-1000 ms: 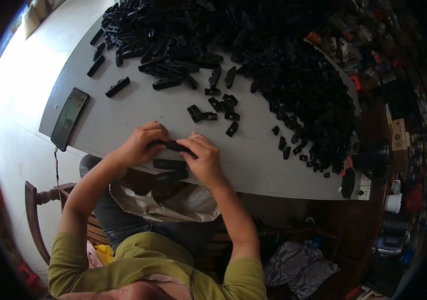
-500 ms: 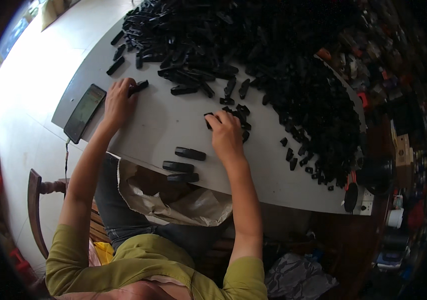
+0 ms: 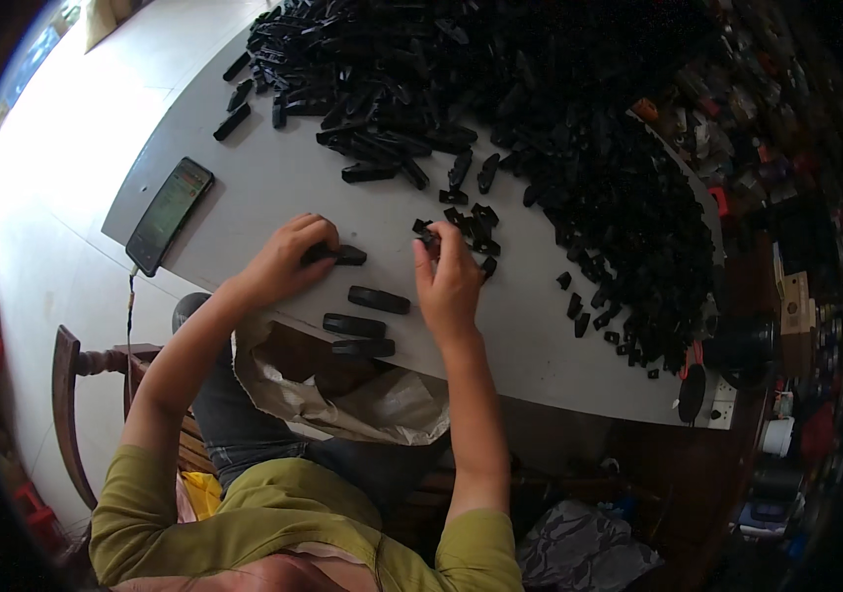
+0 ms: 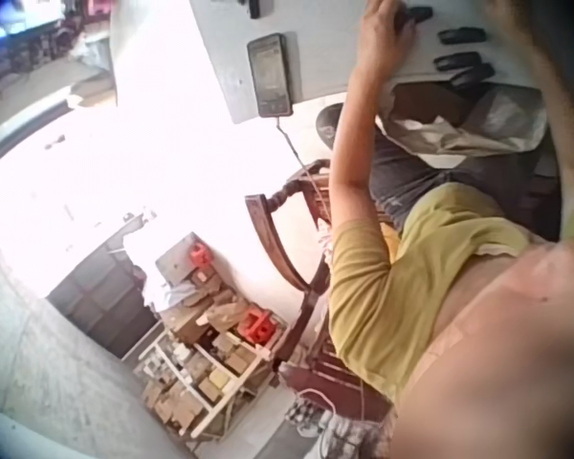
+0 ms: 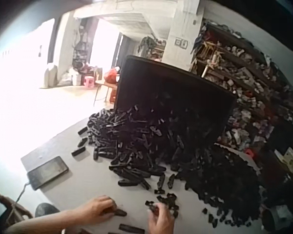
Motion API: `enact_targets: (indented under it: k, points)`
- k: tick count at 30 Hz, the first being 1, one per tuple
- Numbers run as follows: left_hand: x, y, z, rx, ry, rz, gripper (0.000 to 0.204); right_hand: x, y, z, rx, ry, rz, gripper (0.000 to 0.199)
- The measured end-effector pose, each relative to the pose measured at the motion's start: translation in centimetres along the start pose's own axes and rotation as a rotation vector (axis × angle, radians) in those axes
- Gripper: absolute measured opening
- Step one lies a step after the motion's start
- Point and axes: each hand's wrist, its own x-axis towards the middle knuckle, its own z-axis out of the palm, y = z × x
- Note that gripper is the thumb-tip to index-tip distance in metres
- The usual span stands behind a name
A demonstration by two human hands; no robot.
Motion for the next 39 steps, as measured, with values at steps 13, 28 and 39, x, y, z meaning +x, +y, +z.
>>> enact_targets:
  k: [13, 28, 39]
  points:
    - [0.5, 0.4, 0.9, -0.041, -0.099, 0.184, 0.030, -1.1, 1.1, 1.4, 0.337, -0.125, 0.203, 0.019]
    - [2.9, 2.7, 1.9, 0.408, -0.056, -0.129, 0.022, -1.4, 1.7, 1.0, 0.359, -0.074, 0.220, 0.027]
    - [2.4, 0.3, 1.3, -0.153, -0.125, -0.037, 0.022, -0.8, 1.5, -0.3, 0.317, -0.240, 0.090, 0.028]
